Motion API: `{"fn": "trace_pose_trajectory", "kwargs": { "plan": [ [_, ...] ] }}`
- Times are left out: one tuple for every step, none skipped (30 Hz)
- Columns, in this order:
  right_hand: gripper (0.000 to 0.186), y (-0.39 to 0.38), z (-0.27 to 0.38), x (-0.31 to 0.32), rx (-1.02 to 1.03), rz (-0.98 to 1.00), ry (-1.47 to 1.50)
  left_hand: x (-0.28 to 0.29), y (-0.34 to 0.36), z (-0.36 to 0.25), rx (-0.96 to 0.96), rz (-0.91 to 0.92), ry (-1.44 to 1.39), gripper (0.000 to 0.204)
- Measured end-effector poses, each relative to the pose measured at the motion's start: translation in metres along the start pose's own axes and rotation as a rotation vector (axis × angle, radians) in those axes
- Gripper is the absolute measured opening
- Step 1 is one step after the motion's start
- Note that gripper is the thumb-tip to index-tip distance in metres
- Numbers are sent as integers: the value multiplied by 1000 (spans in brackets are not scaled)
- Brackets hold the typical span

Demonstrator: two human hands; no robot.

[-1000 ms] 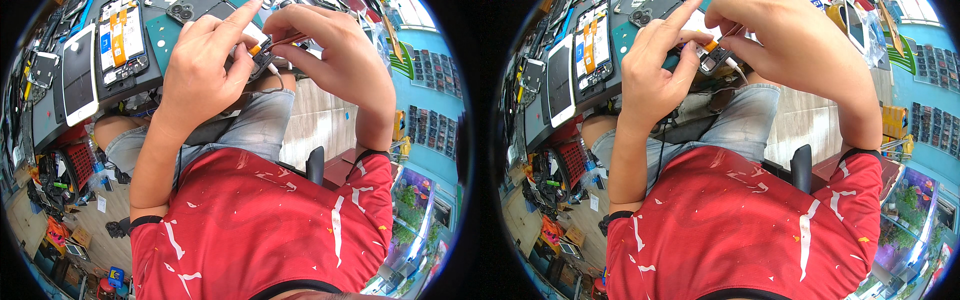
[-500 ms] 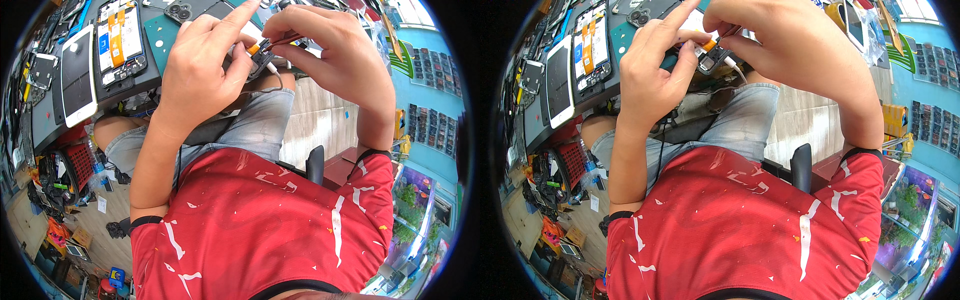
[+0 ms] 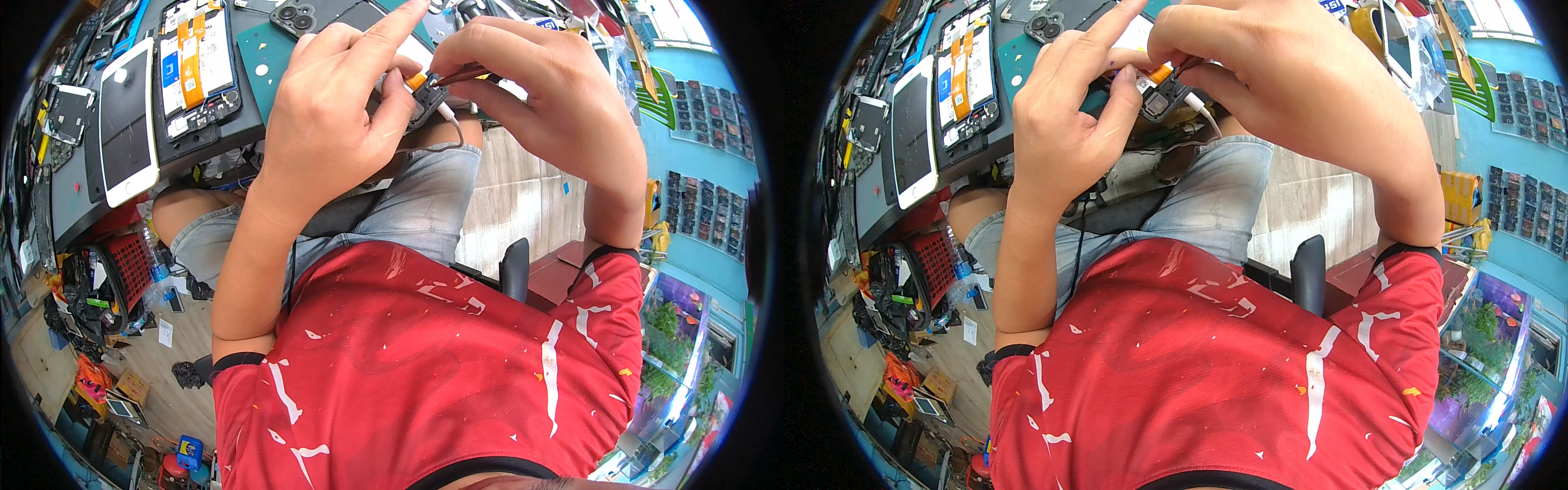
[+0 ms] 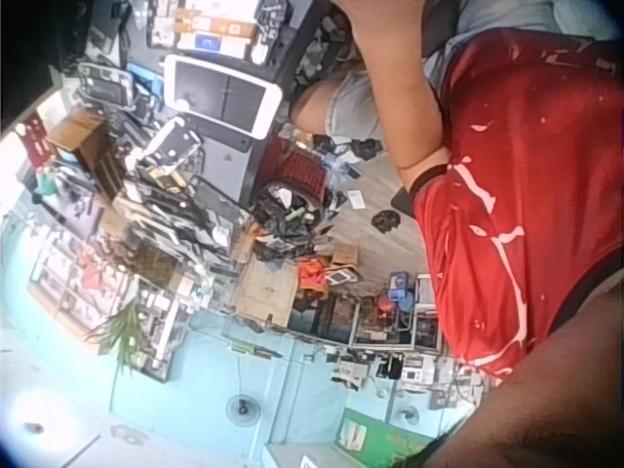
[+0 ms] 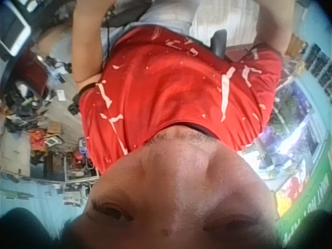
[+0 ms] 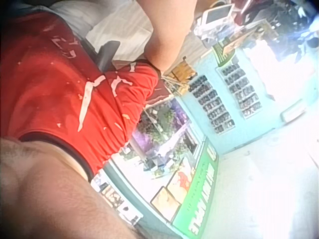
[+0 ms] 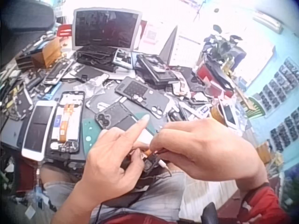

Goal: The person works on a disassembled smartphone, using a wooden stick to press and adjust internal components near the charging port and battery area. The person handles the phone and a small black component, then continues to manipulate the internal parts with the stick.

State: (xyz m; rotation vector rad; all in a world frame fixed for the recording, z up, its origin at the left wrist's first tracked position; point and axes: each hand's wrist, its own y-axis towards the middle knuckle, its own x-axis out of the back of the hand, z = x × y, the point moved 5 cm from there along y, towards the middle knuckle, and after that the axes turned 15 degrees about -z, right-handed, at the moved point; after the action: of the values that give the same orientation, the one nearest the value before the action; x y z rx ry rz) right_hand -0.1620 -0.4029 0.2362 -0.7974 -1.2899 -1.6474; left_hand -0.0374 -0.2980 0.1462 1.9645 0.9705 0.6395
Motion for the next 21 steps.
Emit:
{"fn": "trace_pose_trajectory", "kwargs": {
  "plan": [
    [15,0,0,0,-12,31,-21,0,0,0,1,1,1,64],
    [16,0,0,1,-24,62,-41,0,0,0,2,2,2,64],
    [17,0,0,1,-36,93,-61,1,0,0,7,7,4,64],
    [15,1,1,2,-46,86,-66,0,0,0,8,9,4,64],
    [15,2,2,2,-55,80,-71,0,0,0,8,11,4,64],
    [15,3,3,2,-60,76,-77,0,0,1,5,9,3,64],
    [17,5,4,2,-65,73,-84,0,-1,1,5,9,9,64],
    [17,6,6,3,-65,72,-91,-1,-2,2,5,10,16,64],
    [18,7,7,3,-66,89,-112,-1,-4,3,7,13,30,64],
    [18,9,7,2,-65,106,-132,-1,-4,3,6,11,34,64],
    [19,10,6,1,-64,139,-165,-1,-4,4,5,9,38,64],
    [19,11,6,0,-63,172,-198,0,-3,3,1,3,30,64],
    [19,11,6,2,-83,197,-223,-1,-2,2,2,6,19,64],
    [19,11,7,3,-103,221,-249,-1,-1,2,3,10,9,64],
    [18,10,9,6,-112,195,-211,-3,-1,2,10,22,7,63],
    [18,12,9,5,-103,167,-160,-1,-2,2,12,30,31,63],
    [17,13,9,5,-82,89,-45,0,-2,2,14,39,53,63],
    [17,13,8,4,-70,48,14,2,-1,0,10,49,80,63],
    [17,12,8,5,-63,10,66,2,-1,0,8,46,75,63],
    [17,11,7,4,-64,9,62,2,0,-1,5,43,71,63],
    [17,10,7,3,-68,26,34,1,-1,1,3,26,48,63]
  ]
}}
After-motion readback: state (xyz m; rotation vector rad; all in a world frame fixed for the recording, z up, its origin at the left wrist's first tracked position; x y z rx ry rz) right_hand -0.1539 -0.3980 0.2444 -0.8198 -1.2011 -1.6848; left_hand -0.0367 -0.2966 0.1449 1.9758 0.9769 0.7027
